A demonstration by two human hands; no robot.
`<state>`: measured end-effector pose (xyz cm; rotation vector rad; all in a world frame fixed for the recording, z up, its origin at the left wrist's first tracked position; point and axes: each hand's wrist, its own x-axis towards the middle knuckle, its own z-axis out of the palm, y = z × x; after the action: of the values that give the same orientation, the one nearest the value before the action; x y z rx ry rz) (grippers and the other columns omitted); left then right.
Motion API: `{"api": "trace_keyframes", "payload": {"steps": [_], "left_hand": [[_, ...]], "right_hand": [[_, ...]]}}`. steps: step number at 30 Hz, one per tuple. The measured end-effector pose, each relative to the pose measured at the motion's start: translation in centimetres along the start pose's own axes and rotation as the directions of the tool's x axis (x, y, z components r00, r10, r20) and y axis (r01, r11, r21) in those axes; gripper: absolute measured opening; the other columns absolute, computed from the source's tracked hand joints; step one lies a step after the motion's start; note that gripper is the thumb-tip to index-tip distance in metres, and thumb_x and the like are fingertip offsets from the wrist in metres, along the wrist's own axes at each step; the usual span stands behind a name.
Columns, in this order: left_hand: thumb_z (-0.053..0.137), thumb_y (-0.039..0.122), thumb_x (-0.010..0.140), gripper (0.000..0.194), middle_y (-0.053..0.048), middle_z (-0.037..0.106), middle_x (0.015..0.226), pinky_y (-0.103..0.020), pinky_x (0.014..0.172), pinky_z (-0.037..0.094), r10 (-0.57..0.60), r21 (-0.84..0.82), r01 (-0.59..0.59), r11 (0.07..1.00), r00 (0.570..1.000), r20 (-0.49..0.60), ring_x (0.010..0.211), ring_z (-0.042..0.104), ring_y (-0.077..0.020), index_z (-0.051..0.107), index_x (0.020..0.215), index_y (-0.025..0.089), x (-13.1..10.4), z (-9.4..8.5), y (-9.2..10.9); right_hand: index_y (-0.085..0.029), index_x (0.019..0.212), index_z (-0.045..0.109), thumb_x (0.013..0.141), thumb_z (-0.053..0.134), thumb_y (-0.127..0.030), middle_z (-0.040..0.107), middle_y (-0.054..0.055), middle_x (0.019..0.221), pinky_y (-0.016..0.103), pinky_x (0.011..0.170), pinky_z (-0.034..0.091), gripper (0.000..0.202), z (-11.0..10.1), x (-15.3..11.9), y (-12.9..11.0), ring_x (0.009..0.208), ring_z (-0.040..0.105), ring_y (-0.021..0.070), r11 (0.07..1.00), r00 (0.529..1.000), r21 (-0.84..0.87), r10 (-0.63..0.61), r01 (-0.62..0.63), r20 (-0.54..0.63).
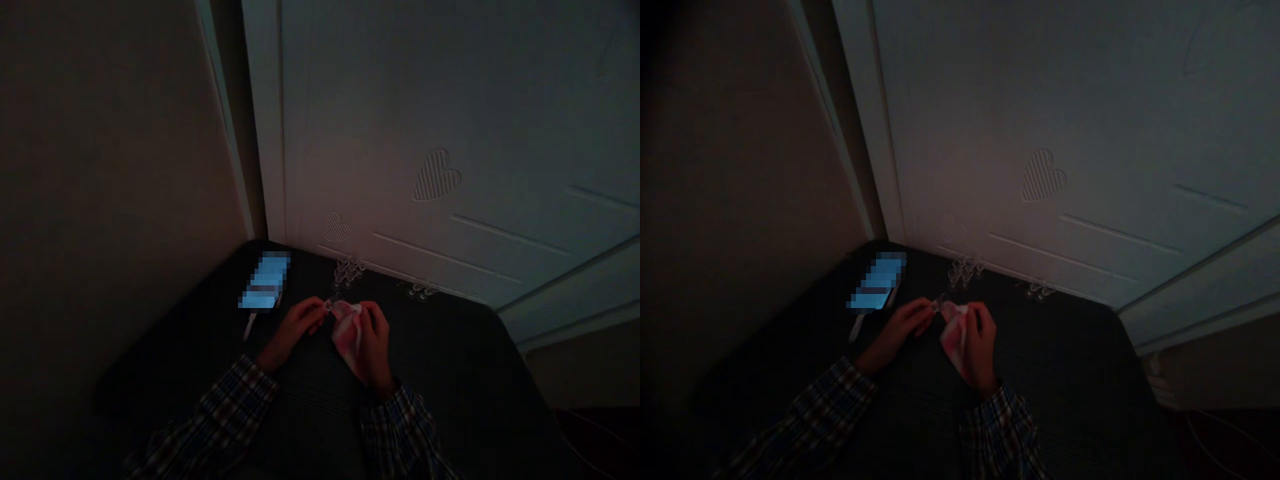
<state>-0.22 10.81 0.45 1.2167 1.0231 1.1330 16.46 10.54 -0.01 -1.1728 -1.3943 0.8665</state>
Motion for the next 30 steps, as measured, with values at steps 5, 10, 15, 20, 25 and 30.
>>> {"api": "trace_keyframes", "payload": {"steps": [5, 10, 15, 20, 25, 30], "left_hand": [[0.057, 0.040, 0.077, 0.027, -0.007, 0.053, 0.113, -0.021, 0.050, 0.035, 0.010, -0.052, -0.011, 0.999, 1.000, -0.005, 0.059, 0.044, -0.0064, 0.061, 0.082, 0.014, -0.2, 0.0, 0.2], [0.057, 0.040, 0.078, 0.027, -0.003, 0.059, 0.086, -0.019, 0.046, 0.029, -0.034, -0.106, 0.042, 0.994, 0.996, 0.081, 0.054, 0.042, -0.0060, 0.060, 0.084, 0.014, -0.2, 0.3, -0.5], [0.059, 0.039, 0.078, 0.027, -0.002, 0.058, 0.075, -0.019, 0.049, 0.033, -0.104, -0.283, 0.123, 0.951, 0.991, 0.079, 0.060, 0.050, -0.0089, 0.057, 0.087, 0.014, -0.1, 0.1, -1.0], [0.059, 0.035, 0.079, 0.025, -0.006, 0.063, 0.081, -0.020, 0.052, 0.036, -0.146, -0.396, 0.198, 0.897, 0.977, 0.158, 0.069, 0.061, -0.0134, 0.054, 0.090, 0.014, -0.1, -0.1, -0.8], [0.061, 0.033, 0.077, 0.022, -0.003, 0.062, 0.083, -0.022, 0.056, 0.041, -0.159, -0.439, 0.207, 0.874, 0.977, 0.145, 0.070, 0.063, -0.0141, 0.054, 0.088, 0.015, -0.2, -0.2, -0.7], [0.063, 0.031, 0.076, 0.020, -0.003, 0.062, 0.082, -0.024, 0.068, 0.044, -0.137, -0.418, 0.161, 0.894, 0.987, 0.088, 0.073, 0.060, -0.0124, 0.057, 0.085, 0.014, 0.1, -0.1, -1.2]], "right_hand": [[-0.020, 0.088, 0.047, 0.089, 0.036, -0.037, 0.051, 0.000, 0.076, 0.022, 0.056, 0.044, 0.020, 0.0, 0.3, 0.4, 0.062, 0.050, 0.0126, 0.977, 0.996, 0.195, 0.085, -0.084, 0.006], [-0.020, 0.087, 0.048, 0.089, 0.037, -0.035, 0.053, 0.001, 0.076, 0.022, 0.056, 0.043, 0.019, 0.0, 0.4, 0.7, 0.063, 0.051, 0.0130, 0.968, 0.996, 0.234, 0.085, -0.091, 0.035], [-0.020, 0.088, 0.049, 0.090, 0.031, -0.034, 0.052, 0.001, 0.076, 0.022, 0.056, 0.043, 0.023, 0.1, 0.4, 0.9, 0.064, 0.051, 0.0134, 0.993, 0.999, 0.112, 0.032, -0.036, 0.041], [-0.021, 0.091, 0.049, 0.091, 0.031, -0.033, 0.054, 0.001, 0.080, 0.022, 0.060, 0.044, 0.022, 0.0, 0.3, 0.5, 0.069, 0.052, 0.0137, 1.000, 0.996, 0.010, 0.014, -0.015, 0.084], [-0.021, 0.093, 0.054, 0.089, 0.037, -0.029, 0.059, 0.001, 0.082, 0.023, 0.065, 0.042, 0.019, -0.1, 0.0, -0.2, 0.072, 0.055, 0.0141, 0.992, 0.988, -0.117, -0.032, 0.049, 0.150], [-0.021, 0.098, 0.052, 0.088, 0.041, -0.022, 0.059, 0.003, 0.091, 0.026, 0.073, 0.042, 0.015, 0.1, 0.0, -0.5, 0.082, 0.056, 0.0154, 0.976, 0.986, -0.182, -0.091, 0.116, 0.142]]}}
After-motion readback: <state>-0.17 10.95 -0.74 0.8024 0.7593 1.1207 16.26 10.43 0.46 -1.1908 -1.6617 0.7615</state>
